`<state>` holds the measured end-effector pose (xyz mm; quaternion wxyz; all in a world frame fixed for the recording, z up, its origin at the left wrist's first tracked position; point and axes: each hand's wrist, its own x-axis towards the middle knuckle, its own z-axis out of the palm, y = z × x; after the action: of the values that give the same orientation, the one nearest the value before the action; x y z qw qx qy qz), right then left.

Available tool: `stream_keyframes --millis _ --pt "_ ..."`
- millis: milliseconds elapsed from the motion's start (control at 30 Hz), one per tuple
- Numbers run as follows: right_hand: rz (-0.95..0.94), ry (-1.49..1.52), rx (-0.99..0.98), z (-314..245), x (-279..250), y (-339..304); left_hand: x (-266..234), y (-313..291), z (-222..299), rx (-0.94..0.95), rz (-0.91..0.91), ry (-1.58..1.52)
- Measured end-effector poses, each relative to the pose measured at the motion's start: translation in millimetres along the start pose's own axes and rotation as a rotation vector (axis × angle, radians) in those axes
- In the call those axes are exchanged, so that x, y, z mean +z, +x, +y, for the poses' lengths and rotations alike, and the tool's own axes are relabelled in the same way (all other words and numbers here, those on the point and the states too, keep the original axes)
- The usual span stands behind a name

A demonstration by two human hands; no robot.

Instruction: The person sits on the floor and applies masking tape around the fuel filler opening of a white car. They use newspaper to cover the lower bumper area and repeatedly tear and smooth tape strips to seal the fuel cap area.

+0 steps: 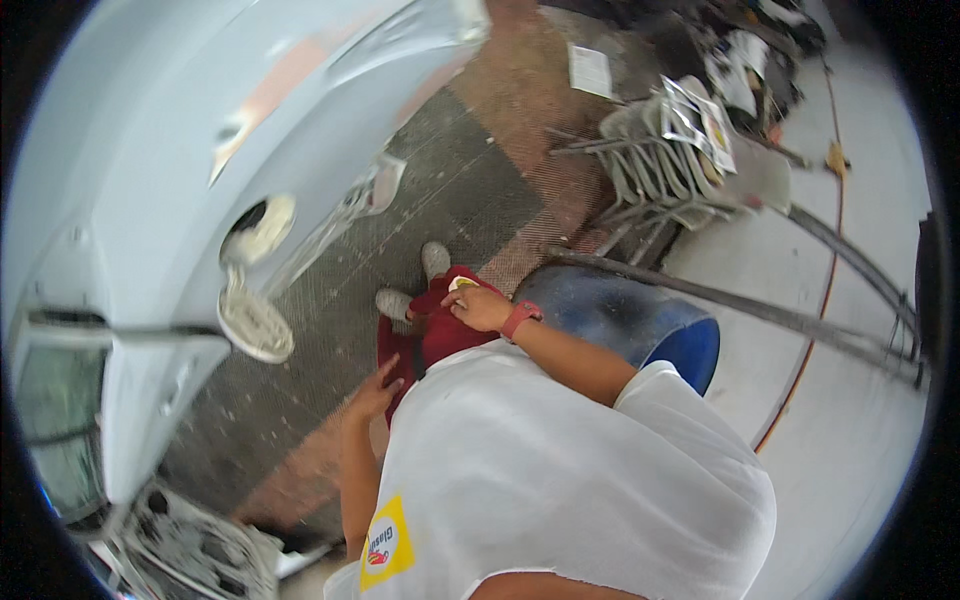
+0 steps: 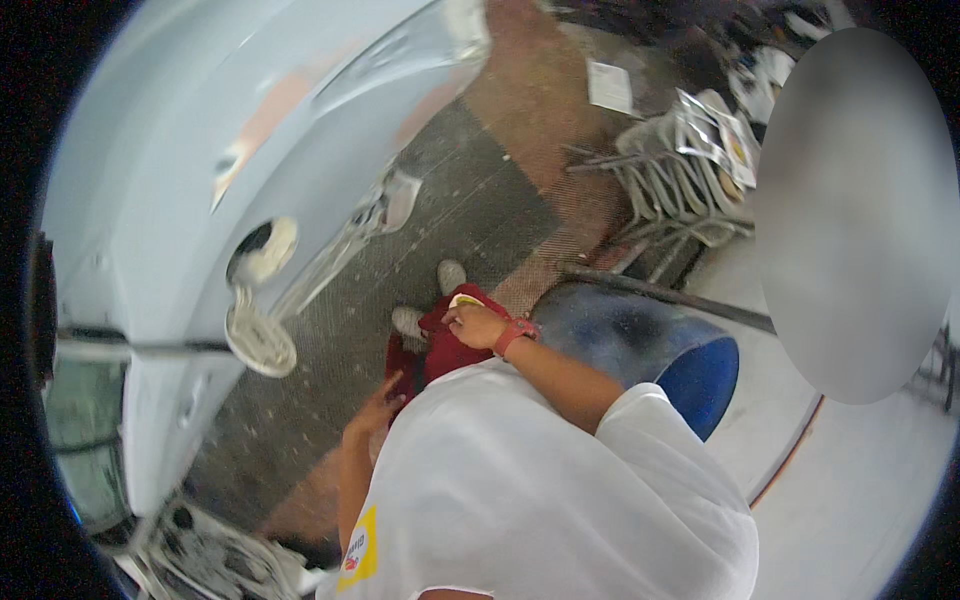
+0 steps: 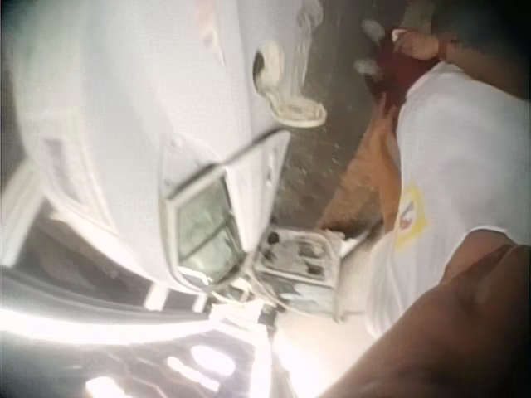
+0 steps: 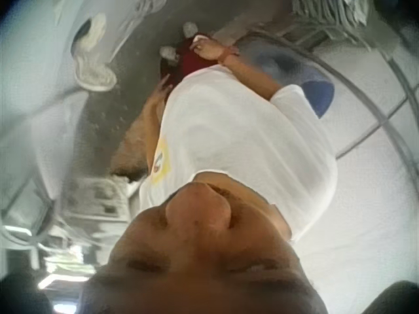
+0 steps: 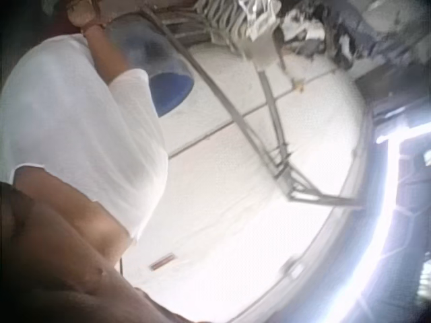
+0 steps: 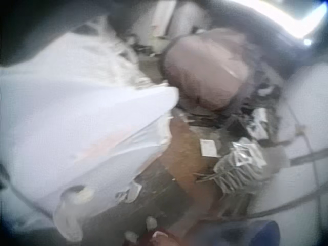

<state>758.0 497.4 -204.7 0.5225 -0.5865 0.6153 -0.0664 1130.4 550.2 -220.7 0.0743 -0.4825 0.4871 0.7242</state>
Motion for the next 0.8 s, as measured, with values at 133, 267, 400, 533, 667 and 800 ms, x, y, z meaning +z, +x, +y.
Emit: stream_keyframes --millis 133,267,400,533,667,800 --pt "0.347 0.337 0.102 15 -26 -3 -32 33 15 -0.148 -0.208 0.248" --pt "0.512 0.814 0.292 43 -91 0 -51 41 32 -0.360 0.030 0.345" --pt "0.708 0.941 0.370 110 -185 12 -46 56 29 -0.313 0.355 0.091" --pt "1.202 0.669 0.303 224 -301 10 -10 67 39 -0.310 0.565 -0.275" --pt "1.598 0.399 0.372 358 -431 -27 21 71 110 -0.450 0.458 -0.100" --pt "1.699 0.141 0.758 455 -532 -73 16 83 204 -0.514 0.387 0.025"
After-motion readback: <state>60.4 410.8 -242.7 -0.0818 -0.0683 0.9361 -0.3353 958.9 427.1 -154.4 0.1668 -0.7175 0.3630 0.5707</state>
